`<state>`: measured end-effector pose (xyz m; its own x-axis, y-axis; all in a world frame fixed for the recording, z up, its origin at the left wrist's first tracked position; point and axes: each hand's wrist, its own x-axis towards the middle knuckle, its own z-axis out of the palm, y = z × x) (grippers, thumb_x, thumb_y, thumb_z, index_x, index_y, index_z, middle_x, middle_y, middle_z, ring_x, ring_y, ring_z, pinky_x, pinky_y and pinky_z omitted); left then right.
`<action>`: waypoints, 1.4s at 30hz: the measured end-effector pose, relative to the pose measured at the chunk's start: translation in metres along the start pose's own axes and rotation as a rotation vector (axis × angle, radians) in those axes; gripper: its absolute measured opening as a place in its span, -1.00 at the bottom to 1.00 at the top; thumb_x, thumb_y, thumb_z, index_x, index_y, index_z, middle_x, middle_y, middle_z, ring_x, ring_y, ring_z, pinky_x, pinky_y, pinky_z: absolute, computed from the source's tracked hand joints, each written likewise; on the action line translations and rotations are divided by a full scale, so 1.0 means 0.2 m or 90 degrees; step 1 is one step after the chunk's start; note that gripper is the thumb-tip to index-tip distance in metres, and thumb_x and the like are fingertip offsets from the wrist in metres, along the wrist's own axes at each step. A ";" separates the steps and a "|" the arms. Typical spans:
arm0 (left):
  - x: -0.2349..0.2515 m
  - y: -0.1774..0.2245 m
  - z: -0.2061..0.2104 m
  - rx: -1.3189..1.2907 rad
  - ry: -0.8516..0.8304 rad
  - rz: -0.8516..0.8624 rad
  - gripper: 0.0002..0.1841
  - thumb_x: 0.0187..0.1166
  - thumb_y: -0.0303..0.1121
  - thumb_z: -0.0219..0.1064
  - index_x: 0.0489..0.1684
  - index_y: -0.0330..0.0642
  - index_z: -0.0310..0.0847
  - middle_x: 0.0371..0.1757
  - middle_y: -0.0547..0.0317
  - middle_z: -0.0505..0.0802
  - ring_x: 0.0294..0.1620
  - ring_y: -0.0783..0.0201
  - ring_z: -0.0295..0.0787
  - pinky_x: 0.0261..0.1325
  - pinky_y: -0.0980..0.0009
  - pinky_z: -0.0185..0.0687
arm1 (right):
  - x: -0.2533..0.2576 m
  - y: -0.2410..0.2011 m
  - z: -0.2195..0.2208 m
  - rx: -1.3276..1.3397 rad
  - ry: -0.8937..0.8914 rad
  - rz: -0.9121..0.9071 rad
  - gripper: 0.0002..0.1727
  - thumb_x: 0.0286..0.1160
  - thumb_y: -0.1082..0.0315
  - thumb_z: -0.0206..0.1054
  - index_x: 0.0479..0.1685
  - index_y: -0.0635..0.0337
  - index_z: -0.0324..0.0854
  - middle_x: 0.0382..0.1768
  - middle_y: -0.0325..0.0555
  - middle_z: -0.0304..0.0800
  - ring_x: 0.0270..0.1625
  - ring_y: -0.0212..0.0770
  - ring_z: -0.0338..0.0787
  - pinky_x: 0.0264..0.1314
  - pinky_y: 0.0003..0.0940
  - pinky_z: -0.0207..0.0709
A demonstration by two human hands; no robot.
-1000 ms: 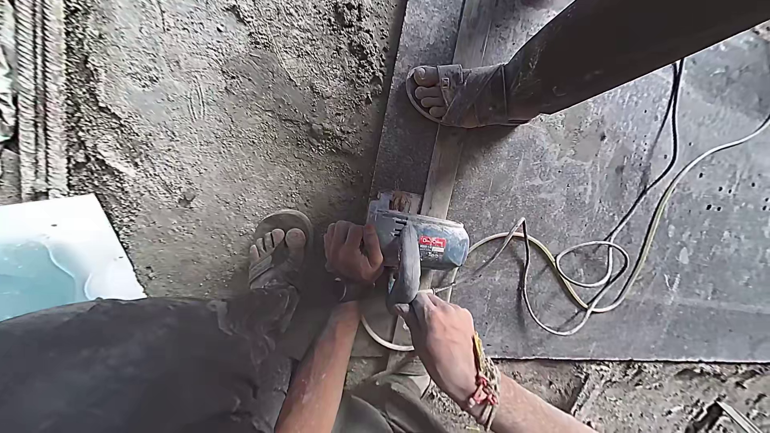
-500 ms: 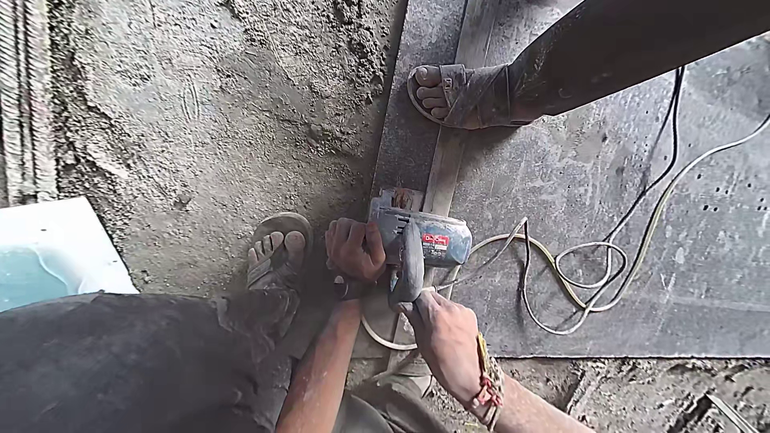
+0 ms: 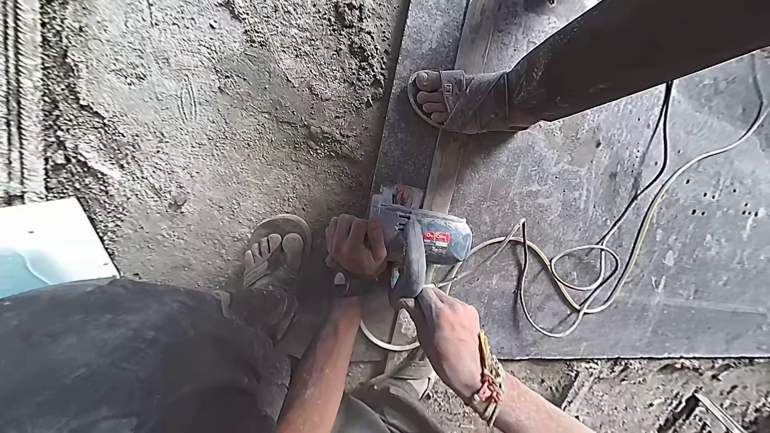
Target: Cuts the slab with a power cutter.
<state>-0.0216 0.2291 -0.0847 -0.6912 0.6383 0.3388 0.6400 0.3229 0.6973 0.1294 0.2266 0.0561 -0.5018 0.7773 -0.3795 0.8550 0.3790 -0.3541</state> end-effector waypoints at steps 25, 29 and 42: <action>0.07 0.00 0.05 0.010 0.008 0.024 -0.42 0.80 -0.03 -0.01 -0.74 -0.15 0.43 -0.54 0.03 0.59 -0.32 0.06 0.63 -0.19 0.20 0.52 | 0.05 0.02 0.02 0.010 0.085 -0.018 -0.57 0.58 -0.03 0.26 -0.56 0.05 0.67 -0.64 -0.23 0.68 -0.61 -0.23 0.74 -0.70 -0.27 0.50; 0.08 0.01 0.06 0.013 0.011 0.019 -0.43 0.78 -0.03 -0.01 -0.73 -0.16 0.47 -0.54 0.03 0.60 -0.32 0.06 0.64 -0.16 0.19 0.53 | 0.07 0.03 0.00 0.008 0.078 -0.016 -0.57 0.57 -0.04 0.26 -0.57 0.05 0.68 -0.63 -0.21 0.69 -0.60 -0.20 0.76 -0.69 -0.24 0.51; 0.09 0.08 0.01 0.042 -0.053 0.093 -0.59 0.79 -0.33 0.08 -0.31 -0.53 0.71 -0.27 -0.35 0.84 -0.12 -0.18 0.84 0.06 0.04 0.67 | 0.13 -0.03 -0.16 0.099 -0.168 0.104 -0.50 0.77 -0.01 0.16 0.16 0.30 0.70 0.02 0.19 0.84 0.16 0.17 0.82 0.16 0.15 0.62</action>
<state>-0.0227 0.2470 -0.0692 -0.5608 0.7364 0.3784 0.7543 0.2659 0.6003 0.1166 0.2603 0.0764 -0.3938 0.6566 -0.6433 0.9069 0.1632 -0.3885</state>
